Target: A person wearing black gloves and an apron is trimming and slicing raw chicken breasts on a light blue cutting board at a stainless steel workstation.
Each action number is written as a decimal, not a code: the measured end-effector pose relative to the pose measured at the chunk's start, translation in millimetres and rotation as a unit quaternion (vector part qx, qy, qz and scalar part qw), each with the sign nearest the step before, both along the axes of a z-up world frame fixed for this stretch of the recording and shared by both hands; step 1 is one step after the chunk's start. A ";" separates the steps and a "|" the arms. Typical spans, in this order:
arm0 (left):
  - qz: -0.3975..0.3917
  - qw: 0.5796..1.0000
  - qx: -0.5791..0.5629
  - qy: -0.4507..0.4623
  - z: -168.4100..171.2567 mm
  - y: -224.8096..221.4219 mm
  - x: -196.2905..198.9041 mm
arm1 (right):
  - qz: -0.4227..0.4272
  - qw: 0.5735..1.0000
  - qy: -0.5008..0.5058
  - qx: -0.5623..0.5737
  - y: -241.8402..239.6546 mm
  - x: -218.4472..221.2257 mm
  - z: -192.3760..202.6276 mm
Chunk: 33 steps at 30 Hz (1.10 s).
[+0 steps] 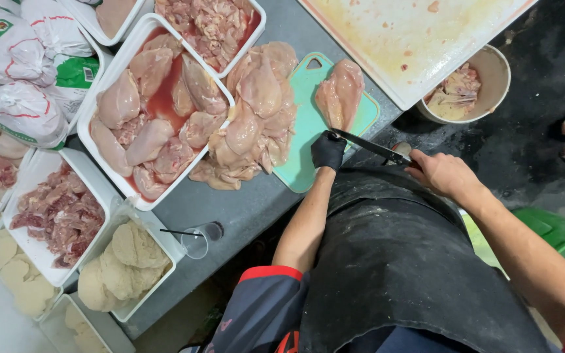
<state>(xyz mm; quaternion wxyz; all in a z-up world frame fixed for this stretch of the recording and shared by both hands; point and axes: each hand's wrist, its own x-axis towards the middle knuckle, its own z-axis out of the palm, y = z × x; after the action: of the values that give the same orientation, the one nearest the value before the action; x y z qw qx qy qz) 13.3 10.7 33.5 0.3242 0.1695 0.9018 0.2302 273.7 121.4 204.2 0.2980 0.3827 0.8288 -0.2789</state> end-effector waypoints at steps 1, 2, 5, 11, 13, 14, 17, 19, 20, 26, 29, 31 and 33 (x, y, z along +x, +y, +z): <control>0.000 1.000 0.000 0.000 1.3 0.2 1.7 | 0.000 1.000 0.000 0.000 1.4 -0.4 -0.7; -0.007 1.000 0.011 0.020 2.6 0.3 3.4 | 0.014 1.000 -0.008 0.010 2.9 -0.8 -1.5; -0.006 0.998 0.027 0.056 -10.1 0.3 6.9 | 0.035 0.999 -0.013 0.020 4.8 -2.6 -6.2; 0.041 0.993 0.051 0.094 -43.2 1.0 9.0 | 0.047 0.999 0.023 0.004 5.4 -18.0 -23.6; 0.050 0.992 0.055 0.099 -45.4 0.7 9.3 | 0.048 0.998 0.030 -0.011 5.9 -26.1 -40.0; 0.057 0.993 0.050 0.095 -46.9 -0.1 9.0 | 0.051 0.998 0.036 -0.009 5.1 -30.6 -51.2; 0.067 0.992 0.052 0.088 -47.4 2.1 7.9 | 0.050 0.998 0.045 -0.004 4.5 -45.5 -66.8; 0.073 0.992 0.058 0.085 -49.3 1.3 7.8 | 0.048 0.998 0.048 -0.003 1.9 -50.6 -71.8; 0.075 0.991 0.059 0.093 -51.7 0.7 7.8 | 0.042 0.997 0.054 -0.017 0.5 -50.8 -74.3; 0.082 0.991 0.037 0.103 -51.7 1.4 23.0 | 0.045 0.998 0.027 -0.044 -4.2 -25.1 -68.9; 0.080 0.990 0.041 0.104 -50.5 3.5 26.9 | 0.042 0.997 0.005 -0.060 1.0 -12.2 -53.1; 0.077 0.990 0.053 0.105 -50.1 1.4 26.7 | 0.035 0.997 -0.007 -0.067 4.1 -10.3 -47.1; 0.071 0.989 0.060 0.111 -51.5 0.9 26.8 | 0.039 0.997 -0.007 -0.070 8.9 -11.0 -50.2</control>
<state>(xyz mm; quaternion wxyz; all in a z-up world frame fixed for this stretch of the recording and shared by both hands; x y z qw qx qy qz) 40.1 11.6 -18.1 0.1942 0.1488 0.9264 0.2862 262.8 130.3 154.0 0.3404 0.3300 0.8195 -0.3219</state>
